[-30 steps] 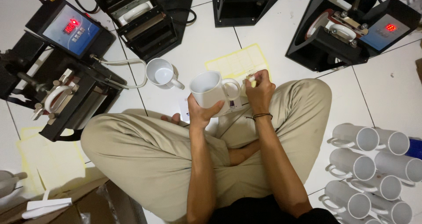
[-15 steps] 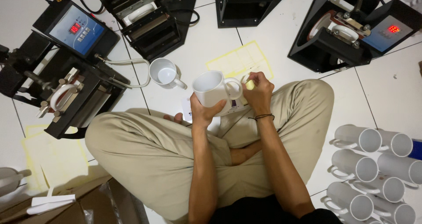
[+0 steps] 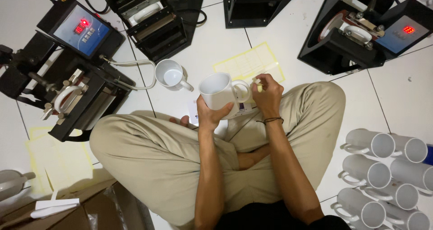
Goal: The person places a mug into a heat press, closes the lever, and then removes another mug from a different press. Later, the person applies a small adhesive print to a white mug by hand.
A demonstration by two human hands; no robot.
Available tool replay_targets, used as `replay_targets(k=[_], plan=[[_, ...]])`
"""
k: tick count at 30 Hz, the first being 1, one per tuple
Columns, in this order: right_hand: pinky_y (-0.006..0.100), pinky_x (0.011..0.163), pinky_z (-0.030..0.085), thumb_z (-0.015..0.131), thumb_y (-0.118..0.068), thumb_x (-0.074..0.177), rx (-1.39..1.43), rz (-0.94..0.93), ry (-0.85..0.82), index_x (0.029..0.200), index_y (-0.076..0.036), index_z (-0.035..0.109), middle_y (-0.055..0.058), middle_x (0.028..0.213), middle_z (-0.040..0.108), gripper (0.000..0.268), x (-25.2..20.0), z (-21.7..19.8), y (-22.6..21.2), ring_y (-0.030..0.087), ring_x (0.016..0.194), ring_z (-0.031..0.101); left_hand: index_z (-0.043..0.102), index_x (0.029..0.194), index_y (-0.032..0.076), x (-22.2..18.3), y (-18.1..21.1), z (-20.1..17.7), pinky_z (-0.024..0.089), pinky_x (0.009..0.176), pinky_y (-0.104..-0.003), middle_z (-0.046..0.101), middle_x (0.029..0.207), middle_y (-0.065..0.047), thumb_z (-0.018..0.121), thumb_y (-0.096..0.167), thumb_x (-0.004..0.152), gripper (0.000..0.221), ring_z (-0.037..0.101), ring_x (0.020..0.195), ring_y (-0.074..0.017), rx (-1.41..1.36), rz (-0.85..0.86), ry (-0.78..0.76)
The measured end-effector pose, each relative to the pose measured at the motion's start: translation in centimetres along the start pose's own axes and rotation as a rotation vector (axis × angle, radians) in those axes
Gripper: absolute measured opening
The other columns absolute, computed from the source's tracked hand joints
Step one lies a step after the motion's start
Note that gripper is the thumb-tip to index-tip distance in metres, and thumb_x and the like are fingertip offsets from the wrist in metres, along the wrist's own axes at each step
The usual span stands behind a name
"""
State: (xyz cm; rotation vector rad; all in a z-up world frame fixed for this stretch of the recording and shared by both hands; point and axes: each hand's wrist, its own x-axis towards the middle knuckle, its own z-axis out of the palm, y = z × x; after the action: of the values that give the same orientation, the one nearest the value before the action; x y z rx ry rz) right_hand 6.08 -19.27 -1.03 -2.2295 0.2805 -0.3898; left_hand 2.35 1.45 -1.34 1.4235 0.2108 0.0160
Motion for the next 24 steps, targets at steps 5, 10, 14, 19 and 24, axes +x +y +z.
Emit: replay_targets(k=[5, 10, 14, 19, 24], plan=[[0.033, 0.075, 0.063, 0.082, -0.002, 0.08, 0.056, -0.029, 0.031, 0.097, -0.009, 0.075, 0.019, 0.097, 0.076, 0.02, -0.1, 0.3, -0.1, 0.035, 0.09, 0.075, 0.067, 0.107, 0.005, 0.1, 0.4, 0.3, 0.053, 0.084, -0.044, 0.071, 0.093, -0.014, 0.099, 0.03, 0.055, 0.066, 0.063, 0.092, -0.0199, -0.009, 0.016, 0.003], [0.035, 0.068, 0.065, 0.079, 0.001, 0.088, 0.057, -0.136, 0.101, 0.096, -0.002, 0.076, 0.021, 0.095, 0.076, 0.009, 0.1, 0.2, -0.6, 0.038, 0.087, 0.075, 0.068, 0.107, 0.007, 0.1, 0.4, 0.4, 0.054, 0.083, -0.042, 0.072, 0.092, -0.01, 0.1, 0.032, 0.054, 0.066, 0.063, 0.092, -0.0166, -0.043, 0.017, 0.001], [0.033, 0.062, 0.065, 0.076, -0.004, 0.094, -0.065, -0.212, 0.129, 0.098, -0.003, 0.079, 0.015, 0.094, 0.073, 0.005, 0.3, -0.5, -1.4, 0.033, 0.088, 0.072, 0.069, 0.107, 0.006, 0.0, 0.0, 0.3, 0.053, 0.084, -0.043, 0.072, 0.093, -0.01, 0.099, 0.026, 0.056, 0.063, 0.062, 0.092, -0.0171, -0.055, 0.02, -0.003], [0.028, 0.058, 0.061, 0.079, -0.001, 0.093, -0.068, -0.285, 0.218, 0.108, -0.005, 0.082, 0.012, 0.088, 0.063, 0.016, 0.6, -0.2, 0.2, 0.027, 0.087, 0.064, 0.069, 0.106, 0.007, -0.2, 0.2, 0.2, 0.053, 0.084, -0.042, 0.071, 0.091, -0.008, 0.098, 0.023, 0.057, 0.059, 0.059, 0.091, -0.0164, -0.063, 0.021, 0.001], [0.026, 0.058, 0.06, 0.086, 0.001, 0.087, -0.059, -0.329, 0.305, 0.108, -0.006, 0.083, 0.011, 0.085, 0.069, 0.022, 0.5, -0.2, 0.4, 0.024, 0.082, 0.066, 0.07, 0.105, 0.007, -0.2, 0.9, 0.3, 0.053, 0.082, -0.041, 0.072, 0.09, -0.008, 0.1, 0.027, 0.055, 0.061, 0.061, 0.09, -0.0154, -0.067, 0.023, 0.015]])
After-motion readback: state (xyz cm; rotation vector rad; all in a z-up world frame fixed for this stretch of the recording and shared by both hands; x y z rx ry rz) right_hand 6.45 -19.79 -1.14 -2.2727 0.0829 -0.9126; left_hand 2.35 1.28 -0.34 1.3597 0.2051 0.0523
